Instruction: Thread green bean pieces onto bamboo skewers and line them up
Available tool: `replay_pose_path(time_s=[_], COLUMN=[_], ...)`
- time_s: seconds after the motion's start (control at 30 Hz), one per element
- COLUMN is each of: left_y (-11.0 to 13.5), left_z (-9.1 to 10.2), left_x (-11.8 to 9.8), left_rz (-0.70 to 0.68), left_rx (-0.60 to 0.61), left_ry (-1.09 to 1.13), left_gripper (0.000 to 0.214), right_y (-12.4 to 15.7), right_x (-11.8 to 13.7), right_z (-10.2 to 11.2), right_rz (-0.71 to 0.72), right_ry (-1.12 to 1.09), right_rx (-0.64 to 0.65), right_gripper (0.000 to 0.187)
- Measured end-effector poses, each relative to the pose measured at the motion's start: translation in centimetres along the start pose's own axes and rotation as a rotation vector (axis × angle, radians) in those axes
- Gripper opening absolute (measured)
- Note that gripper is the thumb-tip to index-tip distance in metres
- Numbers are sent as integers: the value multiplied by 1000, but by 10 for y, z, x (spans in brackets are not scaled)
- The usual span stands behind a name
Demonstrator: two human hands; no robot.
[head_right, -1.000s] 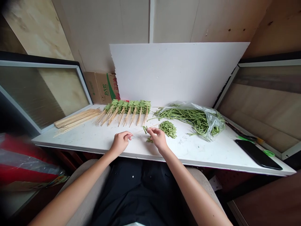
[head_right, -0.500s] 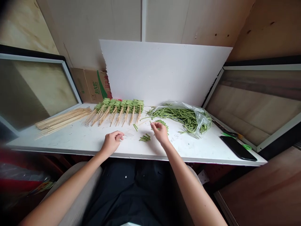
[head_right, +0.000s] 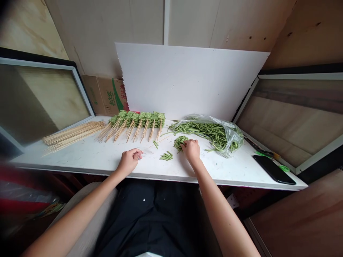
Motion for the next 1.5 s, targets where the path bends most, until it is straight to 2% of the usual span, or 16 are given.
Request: replay_pose_path(time_s=[0.07,0.13,0.23,0.3,0.4,0.5,0.63,0.7,0.77,1.07,1.5], left_y=[0,0,0,0,0,1,1,1,0,1,1], left_z=[0,0,0,0,1,2,3,3,3,4,5], left_x=[0,-1,-2,-2,-3,-4,-4,-4,-5,-7,-11], left_rz=[11,16,14,10,-2,-12,-23,-29,-33,-59,-80], left_rx=[5,4,3,1,-4,-15,-31,-36,-37,-20,-25], left_ry=[-3,-5,1,10,10,5,13,19,24,52,43], left_gripper=[21,22,21,21,21,21,21,21,21,21,24], right_y=[4,10,18,20,17,13,11,11,11,14,15], right_x=[16,32,46,50,52,45,29,26,27,40,48], right_z=[-7,-17,-31,-34,-34,-31,-29,-27,-24,-16,-20], right_rz=[98,197,222,203,183,46,-280,-355,-374,-404,-463], right_ry=[51,122,223,270,253,-28,-706,-973,-1130,-1300,-1431], right_rx=[76,226,409,436,383,328,317,326,349,398,426], right_gripper=[19,21,20,17,14,18,45,48,42,28,32])
Point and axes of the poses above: each hand's wrist, its own y-axis away from the middle knuckle, its own z-axis out of the back of the hand, x = y × z, the point moved 4 cm from there along -y, towards the middle knuckle, and after that the axes turned 2 degrees about y, right-handed, at the moved point
